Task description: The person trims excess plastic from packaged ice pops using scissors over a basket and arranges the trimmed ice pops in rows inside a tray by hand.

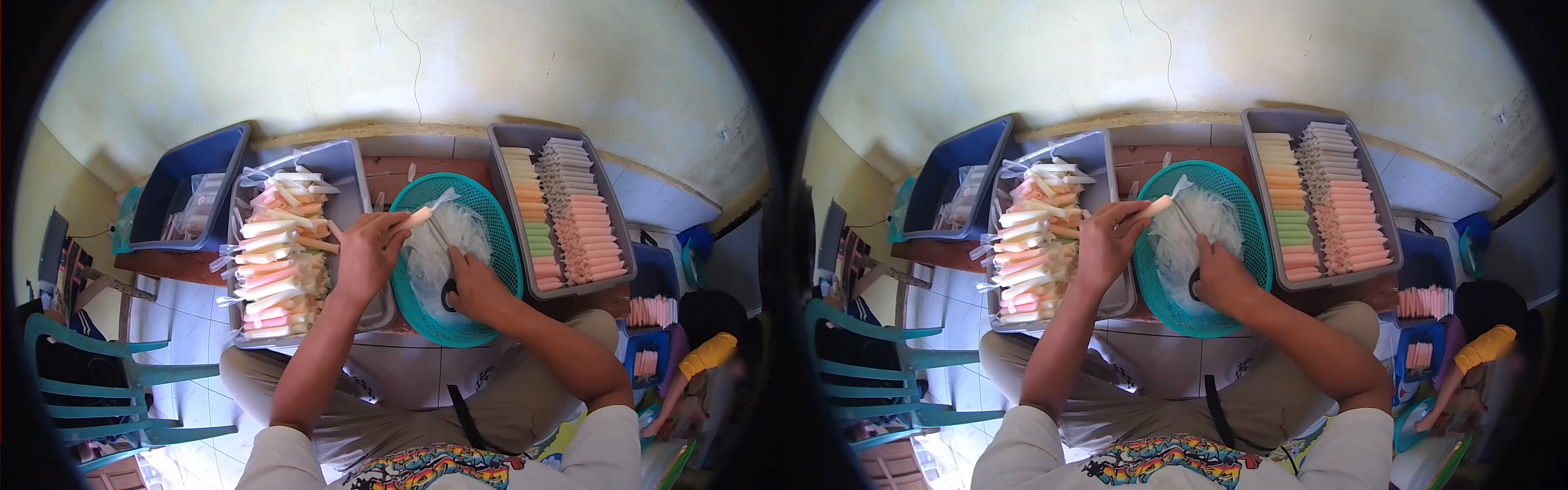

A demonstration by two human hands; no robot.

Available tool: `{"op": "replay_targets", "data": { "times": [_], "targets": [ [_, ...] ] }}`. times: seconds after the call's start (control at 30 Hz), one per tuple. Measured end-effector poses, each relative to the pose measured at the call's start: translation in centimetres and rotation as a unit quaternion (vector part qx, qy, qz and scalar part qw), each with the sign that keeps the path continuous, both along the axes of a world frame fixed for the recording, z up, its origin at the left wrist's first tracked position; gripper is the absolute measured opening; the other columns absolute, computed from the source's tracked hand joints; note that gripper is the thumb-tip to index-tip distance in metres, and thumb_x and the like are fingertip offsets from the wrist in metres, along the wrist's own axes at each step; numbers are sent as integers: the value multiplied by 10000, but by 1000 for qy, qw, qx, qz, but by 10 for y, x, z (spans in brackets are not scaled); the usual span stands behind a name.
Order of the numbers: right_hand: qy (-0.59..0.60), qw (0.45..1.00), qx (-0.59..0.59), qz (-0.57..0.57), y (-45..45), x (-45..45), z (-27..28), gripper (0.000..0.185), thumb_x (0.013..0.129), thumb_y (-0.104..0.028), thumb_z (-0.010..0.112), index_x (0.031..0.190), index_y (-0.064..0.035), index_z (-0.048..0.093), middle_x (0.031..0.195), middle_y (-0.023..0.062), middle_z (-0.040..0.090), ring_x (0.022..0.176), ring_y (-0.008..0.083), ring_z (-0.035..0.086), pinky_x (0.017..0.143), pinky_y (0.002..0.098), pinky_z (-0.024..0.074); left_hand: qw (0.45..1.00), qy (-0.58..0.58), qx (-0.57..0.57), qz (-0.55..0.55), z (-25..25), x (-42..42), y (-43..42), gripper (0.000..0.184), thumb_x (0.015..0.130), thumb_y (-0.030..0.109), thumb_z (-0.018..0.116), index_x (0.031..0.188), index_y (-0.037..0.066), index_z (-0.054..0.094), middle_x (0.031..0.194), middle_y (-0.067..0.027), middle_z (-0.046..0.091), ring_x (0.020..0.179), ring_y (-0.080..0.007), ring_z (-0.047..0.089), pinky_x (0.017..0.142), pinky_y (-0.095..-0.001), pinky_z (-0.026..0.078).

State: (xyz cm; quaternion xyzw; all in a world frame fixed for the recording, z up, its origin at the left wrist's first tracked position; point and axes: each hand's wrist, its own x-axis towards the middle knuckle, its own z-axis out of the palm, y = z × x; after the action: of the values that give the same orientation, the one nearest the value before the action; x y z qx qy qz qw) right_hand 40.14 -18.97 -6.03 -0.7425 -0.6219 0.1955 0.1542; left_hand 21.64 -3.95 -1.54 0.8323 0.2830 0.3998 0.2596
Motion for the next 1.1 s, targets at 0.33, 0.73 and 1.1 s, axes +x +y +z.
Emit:
{"op": "replay_targets", "data": {
  "times": [0.33, 0.73, 1.1],
  "targets": [
    [47, 997, 48, 33, -15, 12, 38, 910, 783, -110, 846, 1584, 3, 427, 1182, 216, 603, 994, 385, 652, 910, 464, 551, 998, -11, 34, 42, 7, -11, 9, 283, 875, 56, 850, 1151, 32, 795, 1052, -158, 795, 929, -320, 779, 826, -393, 607],
    [147, 982, 94, 70, -28, 8, 72, 983, 841, -277, 906, 1660, -93, 396, 1211, 163, 592, 828, 245, 651, 795, 389, 570, 998, 5, 36, 58, 7, -10, 4, 257, 875, 35, 824, 1130, 32, 790, 1043, -148, 790, 946, -343, 746, 849, -425, 586],
    [108, 982, 143, 69, -17, 8, 62, 965, 849, -274, 903, 1654, -66, 413, 1166, 195, 615, 951, 330, 647, 871, 420, 537, 998, 10, 51, 31, 3, -5, -2, 265, 865, 29, 836, 1126, 47, 791, 1052, -139, 790, 973, -342, 741, 850, -428, 586]
  ]
}}
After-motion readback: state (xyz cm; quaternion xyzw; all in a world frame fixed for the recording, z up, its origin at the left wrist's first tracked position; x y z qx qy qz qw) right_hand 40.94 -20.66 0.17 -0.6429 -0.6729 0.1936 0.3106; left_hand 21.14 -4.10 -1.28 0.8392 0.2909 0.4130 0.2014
